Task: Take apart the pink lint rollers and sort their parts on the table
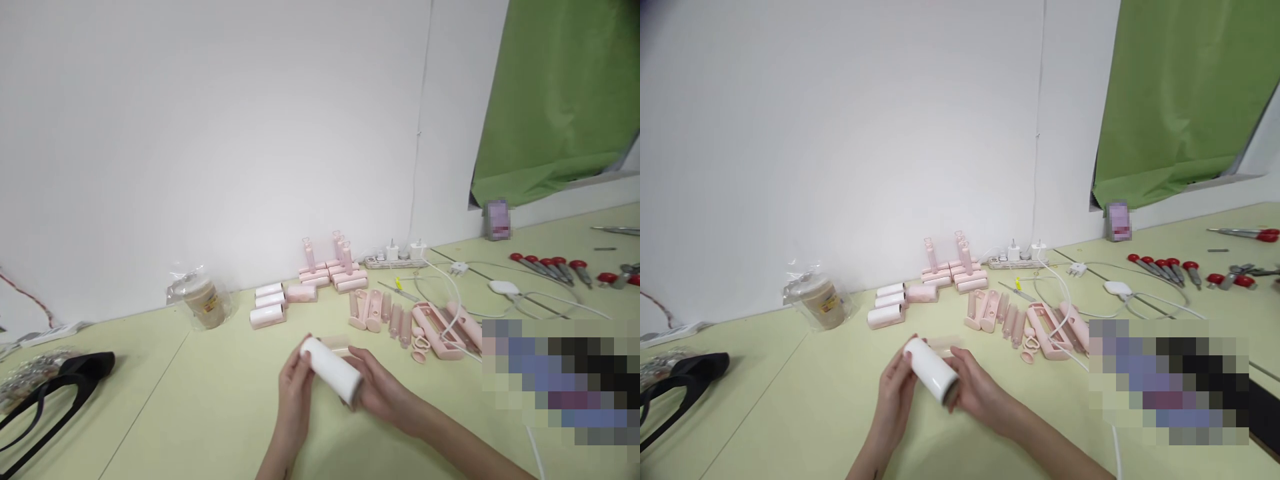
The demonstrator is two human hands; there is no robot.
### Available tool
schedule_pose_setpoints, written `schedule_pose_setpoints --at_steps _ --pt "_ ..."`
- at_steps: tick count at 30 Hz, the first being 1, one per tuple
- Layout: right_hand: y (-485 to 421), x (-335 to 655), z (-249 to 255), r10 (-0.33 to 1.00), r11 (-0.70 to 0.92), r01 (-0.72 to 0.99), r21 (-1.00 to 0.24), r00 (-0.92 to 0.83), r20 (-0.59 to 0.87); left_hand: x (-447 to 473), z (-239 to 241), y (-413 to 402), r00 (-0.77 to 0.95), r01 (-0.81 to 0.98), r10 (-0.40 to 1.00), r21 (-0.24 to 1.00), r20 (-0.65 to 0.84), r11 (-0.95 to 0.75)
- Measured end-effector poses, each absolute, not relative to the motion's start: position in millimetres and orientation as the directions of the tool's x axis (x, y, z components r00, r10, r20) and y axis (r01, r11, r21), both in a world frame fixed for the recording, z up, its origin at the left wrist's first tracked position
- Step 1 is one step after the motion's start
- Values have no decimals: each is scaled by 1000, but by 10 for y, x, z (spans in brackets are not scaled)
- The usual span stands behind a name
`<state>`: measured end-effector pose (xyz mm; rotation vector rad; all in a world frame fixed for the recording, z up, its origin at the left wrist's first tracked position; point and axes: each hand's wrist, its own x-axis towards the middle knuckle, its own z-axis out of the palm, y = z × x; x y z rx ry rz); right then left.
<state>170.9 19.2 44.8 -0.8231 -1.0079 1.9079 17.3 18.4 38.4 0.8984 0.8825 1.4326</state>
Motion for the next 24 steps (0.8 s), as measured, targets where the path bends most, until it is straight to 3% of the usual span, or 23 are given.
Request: schedule_pose_setpoints --at_steps 3,5,7,10,13,18,24 --pt "222 1829 473 981 -44 -188 -981 -195 -7 164 355 261 -222 -608 974 786 -39 -107" --pt "180 1848 461 965 225 30 -974 -142 219 205 323 263 -219 -645 974 758 -63 -96" --pt "107 1812 425 861 499 258 -827 -252 441 268 299 234 -163 -668 984 742 -69 -58" --pt "22 1725 361 682 729 496 -472 -462 568 341 290 182 -70 -729 995 685 -73 -1" --pt "12 1685 332 629 752 596 -282 -518 580 344 303 163 -32 -779 996 627 -81 26" --pt "27 1691 336 625 727 648 -230 -485 611 322 336 155 -24 -805 998 594 -57 14" --pt "13 1658 285 530 726 684 -75 -487 695 357 374 98 12 -824 1000 567 -23 23"
